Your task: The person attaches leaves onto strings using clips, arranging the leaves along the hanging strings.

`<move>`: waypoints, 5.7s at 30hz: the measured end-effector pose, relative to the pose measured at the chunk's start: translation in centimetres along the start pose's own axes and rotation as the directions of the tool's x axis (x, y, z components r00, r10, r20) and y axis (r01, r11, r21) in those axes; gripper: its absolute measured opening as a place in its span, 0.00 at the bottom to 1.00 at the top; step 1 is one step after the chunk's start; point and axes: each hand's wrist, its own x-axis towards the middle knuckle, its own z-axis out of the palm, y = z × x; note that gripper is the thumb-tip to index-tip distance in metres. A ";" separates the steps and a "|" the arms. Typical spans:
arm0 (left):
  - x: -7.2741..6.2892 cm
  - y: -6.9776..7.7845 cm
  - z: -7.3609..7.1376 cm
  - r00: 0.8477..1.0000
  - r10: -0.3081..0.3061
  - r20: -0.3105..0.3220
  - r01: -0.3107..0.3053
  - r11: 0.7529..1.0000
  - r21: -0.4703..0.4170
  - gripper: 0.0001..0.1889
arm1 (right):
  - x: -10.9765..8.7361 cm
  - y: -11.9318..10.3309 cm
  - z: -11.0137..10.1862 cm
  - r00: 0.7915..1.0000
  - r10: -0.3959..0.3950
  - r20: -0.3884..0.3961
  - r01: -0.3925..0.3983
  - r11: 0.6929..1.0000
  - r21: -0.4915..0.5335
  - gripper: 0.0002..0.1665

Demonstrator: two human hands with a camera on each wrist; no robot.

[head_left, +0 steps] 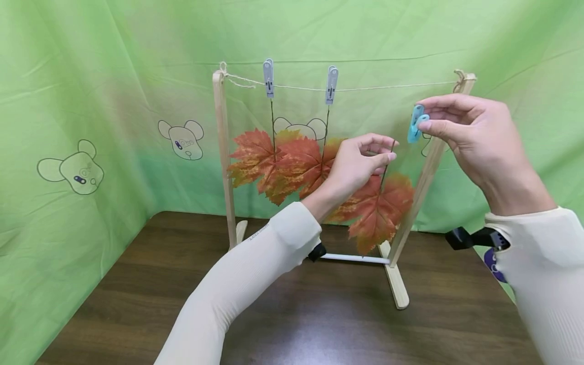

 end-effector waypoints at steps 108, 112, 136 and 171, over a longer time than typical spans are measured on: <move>4.2 3.7 1.3 0.970 0.045 -0.239 -0.036 0.998 0.041 0.09 | 7.7 -3.1 2.4 0.979 0.076 -0.187 -0.074 0.997 0.018 0.13; 4.2 3.6 1.2 0.969 0.056 -0.240 -0.045 0.998 0.053 0.09 | 7.8 -3.0 2.3 0.979 0.085 -0.183 -0.080 0.996 0.038 0.13; 4.2 2.9 0.8 0.981 0.087 -0.174 -0.076 0.994 0.073 0.09 | 6.9 -2.9 2.5 0.975 0.075 -0.210 -0.080 0.997 -0.013 0.17; 0.8 3.6 -0.8 0.983 0.162 -0.083 -0.142 0.968 0.206 0.20 | 2.2 -2.0 2.5 0.972 -0.124 -0.197 0.095 0.984 -0.152 0.15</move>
